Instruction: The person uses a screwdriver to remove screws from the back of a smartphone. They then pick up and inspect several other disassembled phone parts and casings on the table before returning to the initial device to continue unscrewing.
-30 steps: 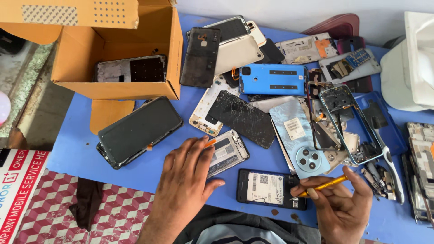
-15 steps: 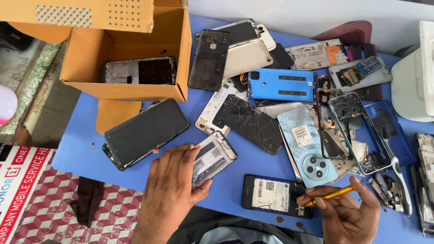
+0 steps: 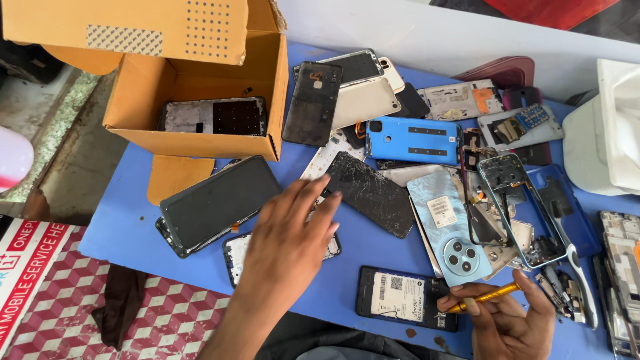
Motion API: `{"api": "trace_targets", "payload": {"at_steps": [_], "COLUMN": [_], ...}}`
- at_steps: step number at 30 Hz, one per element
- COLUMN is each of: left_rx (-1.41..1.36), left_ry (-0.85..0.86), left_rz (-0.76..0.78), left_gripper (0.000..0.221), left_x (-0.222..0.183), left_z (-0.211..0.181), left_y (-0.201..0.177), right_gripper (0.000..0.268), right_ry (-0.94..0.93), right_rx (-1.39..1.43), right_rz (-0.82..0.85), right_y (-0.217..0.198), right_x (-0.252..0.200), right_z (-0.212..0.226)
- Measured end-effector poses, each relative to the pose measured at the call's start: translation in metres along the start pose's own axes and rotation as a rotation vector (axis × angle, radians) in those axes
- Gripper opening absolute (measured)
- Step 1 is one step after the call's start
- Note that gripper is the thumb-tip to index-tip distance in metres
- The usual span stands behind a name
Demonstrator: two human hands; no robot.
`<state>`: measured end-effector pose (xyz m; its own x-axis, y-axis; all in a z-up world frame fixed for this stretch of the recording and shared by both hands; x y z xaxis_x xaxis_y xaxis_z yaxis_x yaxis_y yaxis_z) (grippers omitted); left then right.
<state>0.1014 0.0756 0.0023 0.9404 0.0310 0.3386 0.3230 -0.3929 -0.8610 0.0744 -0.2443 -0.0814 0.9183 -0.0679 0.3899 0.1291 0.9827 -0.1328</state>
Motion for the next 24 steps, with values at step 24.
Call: {"api": "trace_targets", "payload": {"at_steps": [24], "left_rx": [0.302], "left_ry": [0.286], "left_rz": [0.053], "left_gripper": [0.033], "left_x": [0.042], "left_z": [0.01], "left_y": [0.018], "right_gripper": [0.066], "right_ry": [0.091], "right_rx": [0.128], "right_rz": [-0.012], "right_y": [0.003], "right_x": [0.008], "right_z": [0.013]}}
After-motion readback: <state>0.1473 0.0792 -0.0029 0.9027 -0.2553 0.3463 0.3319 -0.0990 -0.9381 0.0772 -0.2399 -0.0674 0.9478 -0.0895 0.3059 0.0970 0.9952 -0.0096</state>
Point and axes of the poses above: each hand's wrist, its own x-axis towards the middle knuckle, its own y-axis out of the palm, z = x × y, the point moved 1 cm from there along x, towards the middle knuckle, and after that the axes turned 8 degrees about -y, right-handed, at the moved point
